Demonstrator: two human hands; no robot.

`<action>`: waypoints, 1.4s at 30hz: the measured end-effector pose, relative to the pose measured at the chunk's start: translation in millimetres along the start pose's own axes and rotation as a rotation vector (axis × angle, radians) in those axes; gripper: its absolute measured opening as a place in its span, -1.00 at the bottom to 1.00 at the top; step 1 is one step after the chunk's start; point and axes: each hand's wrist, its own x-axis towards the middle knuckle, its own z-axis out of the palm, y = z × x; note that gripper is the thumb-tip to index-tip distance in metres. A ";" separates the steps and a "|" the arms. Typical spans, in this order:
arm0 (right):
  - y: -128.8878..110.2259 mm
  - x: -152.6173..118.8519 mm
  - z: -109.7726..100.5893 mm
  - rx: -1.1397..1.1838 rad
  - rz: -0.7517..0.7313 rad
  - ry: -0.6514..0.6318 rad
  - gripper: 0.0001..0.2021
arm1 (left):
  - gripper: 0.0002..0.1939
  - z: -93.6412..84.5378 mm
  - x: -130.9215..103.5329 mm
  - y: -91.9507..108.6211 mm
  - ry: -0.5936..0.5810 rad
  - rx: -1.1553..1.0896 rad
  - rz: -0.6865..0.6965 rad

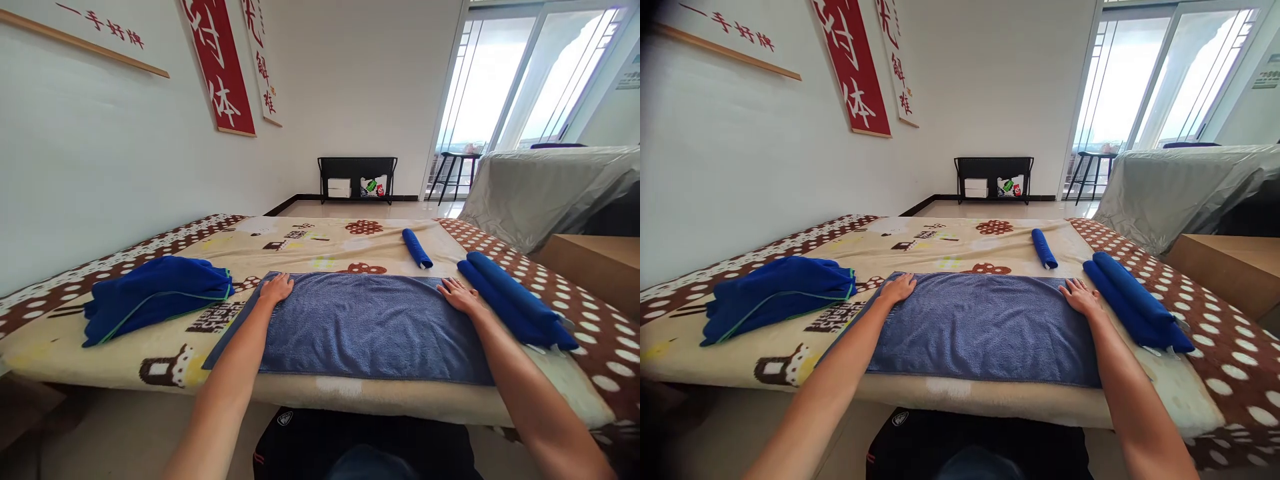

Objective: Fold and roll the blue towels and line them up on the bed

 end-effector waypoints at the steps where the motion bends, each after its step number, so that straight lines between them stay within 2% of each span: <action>1: 0.5 0.3 0.3 -0.003 0.001 0.000 -0.33 | -0.52 1.6 0.1 -2.1 -0.013 -0.003 -0.002; 6: 2.7 1.0 -0.1 -0.015 0.005 0.001 -0.37 | -0.43 4.4 0.1 -7.7 -0.037 -0.002 -0.048; 10: 3.1 2.3 -1.0 -0.020 0.011 0.001 -0.37 | -0.44 -0.9 -1.4 5.6 0.014 0.004 -0.060; 12: 1.7 3.3 -0.3 -0.021 0.026 0.002 -0.36 | -0.46 -2.2 -5.6 19.5 0.061 0.000 0.001; 15: -2.7 4.5 2.1 -0.024 0.064 0.010 -0.36 | -0.51 0.0 -15.0 40.9 0.082 -0.015 0.167; 17: -6.2 4.6 3.6 -0.025 0.089 0.015 -0.36 | -0.54 3.0 -20.8 49.7 0.068 -0.025 0.243; 19: -8.9 4.2 4.1 -0.026 0.104 0.016 -0.36 | -0.52 5.3 -23.9 52.2 0.058 -0.026 0.260; 30: -6.8 1.8 -0.4 -0.033 0.087 -0.015 -0.35 | -0.41 6.5 -8.9 43.2 -0.041 -0.012 0.156; 38: -5.3 0.5 -2.7 -0.038 0.069 -0.018 -0.35 | -0.29 7.9 -5.5 -2.3 -0.048 0.003 -0.036; 42: -7.3 -3.9 -8.5 -0.040 0.079 -0.006 -0.38 | -0.28 3.7 -3.6 -10.0 -0.030 0.009 -0.116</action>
